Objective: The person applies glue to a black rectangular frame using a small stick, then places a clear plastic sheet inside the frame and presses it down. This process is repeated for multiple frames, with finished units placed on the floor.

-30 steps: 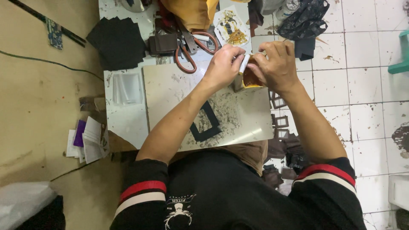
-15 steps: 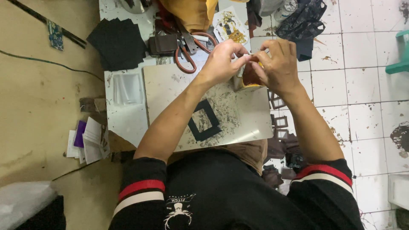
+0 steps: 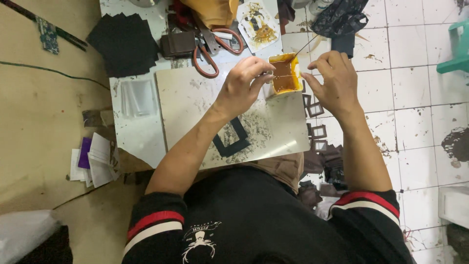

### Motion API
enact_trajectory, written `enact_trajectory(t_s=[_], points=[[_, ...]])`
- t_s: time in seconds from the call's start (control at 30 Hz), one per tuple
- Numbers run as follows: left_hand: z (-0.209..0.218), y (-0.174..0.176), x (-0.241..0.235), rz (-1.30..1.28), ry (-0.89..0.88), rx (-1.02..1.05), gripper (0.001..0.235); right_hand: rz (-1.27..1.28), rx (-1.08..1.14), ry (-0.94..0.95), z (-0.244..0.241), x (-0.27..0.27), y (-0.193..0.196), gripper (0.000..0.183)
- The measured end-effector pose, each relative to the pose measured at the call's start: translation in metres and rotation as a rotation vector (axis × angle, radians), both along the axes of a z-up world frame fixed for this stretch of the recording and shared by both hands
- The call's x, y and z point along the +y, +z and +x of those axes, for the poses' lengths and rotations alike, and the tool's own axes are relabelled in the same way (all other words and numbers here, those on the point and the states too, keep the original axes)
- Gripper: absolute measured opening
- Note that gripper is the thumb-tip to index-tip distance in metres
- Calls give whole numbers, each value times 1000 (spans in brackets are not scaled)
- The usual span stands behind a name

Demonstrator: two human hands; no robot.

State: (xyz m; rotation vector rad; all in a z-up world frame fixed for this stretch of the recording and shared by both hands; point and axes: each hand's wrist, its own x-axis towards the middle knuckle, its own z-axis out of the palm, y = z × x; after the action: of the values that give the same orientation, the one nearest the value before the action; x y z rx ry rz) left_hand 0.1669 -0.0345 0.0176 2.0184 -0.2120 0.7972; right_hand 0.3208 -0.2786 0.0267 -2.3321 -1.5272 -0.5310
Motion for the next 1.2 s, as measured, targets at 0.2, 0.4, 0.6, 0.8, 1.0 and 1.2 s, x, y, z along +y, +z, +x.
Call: enact_trajectory(t_s=[0.2, 0.4, 0.6, 0.8, 1.0, 1.2], points=[[-3, 8, 2, 8, 8, -21, 12, -147, 89, -29, -2, -14, -9, 29], [-3, 2, 4, 1, 19, -10, 11, -106, 633, -55, -69, 20, 78, 96], [-6, 4, 2, -47, 82, -25, 11, 267, 734, -98, -89, 42, 9, 109], [-34, 14, 18, -276, 204, -22, 13, 355, 649, -123, -92, 46, -6, 99], [-71, 41, 27, -463, 133, 86, 15, 283, 607, -38, -98, 39, 33, 102], [-87, 44, 18, -573, 81, 104, 16, 418, 404, 43, -112, 29, 45, 9]])
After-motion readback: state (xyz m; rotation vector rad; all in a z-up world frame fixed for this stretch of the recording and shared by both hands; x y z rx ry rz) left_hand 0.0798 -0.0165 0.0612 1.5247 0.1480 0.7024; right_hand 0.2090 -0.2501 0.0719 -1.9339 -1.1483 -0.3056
